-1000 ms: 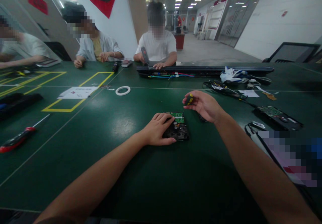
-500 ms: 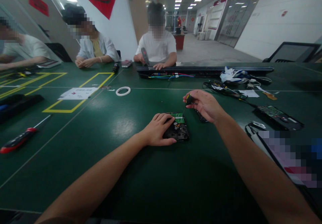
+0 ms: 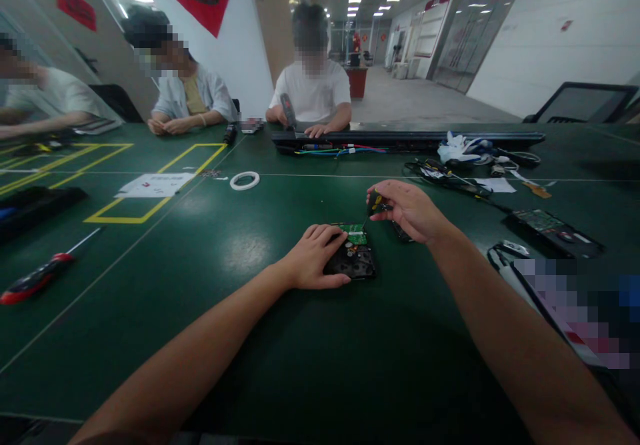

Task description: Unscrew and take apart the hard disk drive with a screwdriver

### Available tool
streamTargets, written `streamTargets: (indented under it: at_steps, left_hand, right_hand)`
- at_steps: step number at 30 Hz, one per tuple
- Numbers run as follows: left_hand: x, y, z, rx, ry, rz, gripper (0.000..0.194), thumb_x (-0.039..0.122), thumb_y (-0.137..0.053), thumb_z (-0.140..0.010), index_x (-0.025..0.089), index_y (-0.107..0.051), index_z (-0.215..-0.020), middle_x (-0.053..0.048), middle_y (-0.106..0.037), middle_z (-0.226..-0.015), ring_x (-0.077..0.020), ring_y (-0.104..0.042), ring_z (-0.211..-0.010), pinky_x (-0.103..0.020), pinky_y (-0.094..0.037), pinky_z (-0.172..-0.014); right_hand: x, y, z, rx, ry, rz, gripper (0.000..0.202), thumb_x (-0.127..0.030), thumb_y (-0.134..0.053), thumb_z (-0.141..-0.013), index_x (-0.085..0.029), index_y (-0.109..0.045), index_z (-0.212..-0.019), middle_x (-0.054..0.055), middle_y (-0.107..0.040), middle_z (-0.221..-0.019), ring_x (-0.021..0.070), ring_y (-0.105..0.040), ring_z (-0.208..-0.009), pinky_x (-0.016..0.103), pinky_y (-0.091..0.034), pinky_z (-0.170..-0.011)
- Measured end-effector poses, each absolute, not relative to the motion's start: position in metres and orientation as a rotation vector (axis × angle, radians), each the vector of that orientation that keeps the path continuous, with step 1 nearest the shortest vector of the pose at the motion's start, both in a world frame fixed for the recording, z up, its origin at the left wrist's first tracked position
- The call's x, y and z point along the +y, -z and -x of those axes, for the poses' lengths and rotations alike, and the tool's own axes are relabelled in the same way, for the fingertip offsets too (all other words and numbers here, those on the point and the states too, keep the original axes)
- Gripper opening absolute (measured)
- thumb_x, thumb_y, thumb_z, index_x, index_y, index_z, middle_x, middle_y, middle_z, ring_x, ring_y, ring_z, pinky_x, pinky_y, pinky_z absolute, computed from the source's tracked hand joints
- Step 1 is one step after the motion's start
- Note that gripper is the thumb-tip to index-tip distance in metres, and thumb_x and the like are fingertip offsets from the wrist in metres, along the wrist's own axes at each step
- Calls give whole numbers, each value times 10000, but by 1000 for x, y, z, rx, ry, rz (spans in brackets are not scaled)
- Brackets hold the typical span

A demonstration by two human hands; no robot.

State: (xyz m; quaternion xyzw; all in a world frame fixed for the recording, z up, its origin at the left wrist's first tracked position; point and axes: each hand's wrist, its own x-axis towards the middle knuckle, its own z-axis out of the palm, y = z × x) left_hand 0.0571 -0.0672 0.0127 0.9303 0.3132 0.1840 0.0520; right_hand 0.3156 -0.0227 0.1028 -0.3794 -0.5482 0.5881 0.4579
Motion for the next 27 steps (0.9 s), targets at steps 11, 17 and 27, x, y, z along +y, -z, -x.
streamTargets:
  at_steps: [11, 17, 27]
  left_hand:
    - [-66, -10, -57, 965, -526, -2850, 990, 819, -541, -877, 171, -382, -1609, -197, -478, -1495, -414, -448, -1380, -598, -317, -1189]
    - [-67, -12, -57, 961, -552, -2842, 988, 814, -551, -873, 173, -387, -1606, -195, -483, -1489, -422, -450, -1378, -600, -323, -1186]
    - [-66, -11, -57, 971, -538, -2845, 990, 826, -539, -874, 177, -382, -1605, -198, -483, -1493, -418, -454, -1373, -603, -321, -1181]
  right_hand:
    - [-21, -101, -315, -1365, -1410, 872, 188, -344, -687, -925, -247, -750, -1073, 91, -764, -1130, 244, -688, -1072, 295, -560, -631]
    - [-21, -98, -312, -1293, -1475, 791, 172, -321, -645, -957, -223, -775, -1013, 94, -753, -1032, 229, -688, -1022, 366, -607, -823]
    - [-21, -101, -315, -1342, -1420, 862, 189, -319, -708, -920, -254, -783, -1082, 70, -730, -1016, 209, -655, -957, 310, -572, -680]
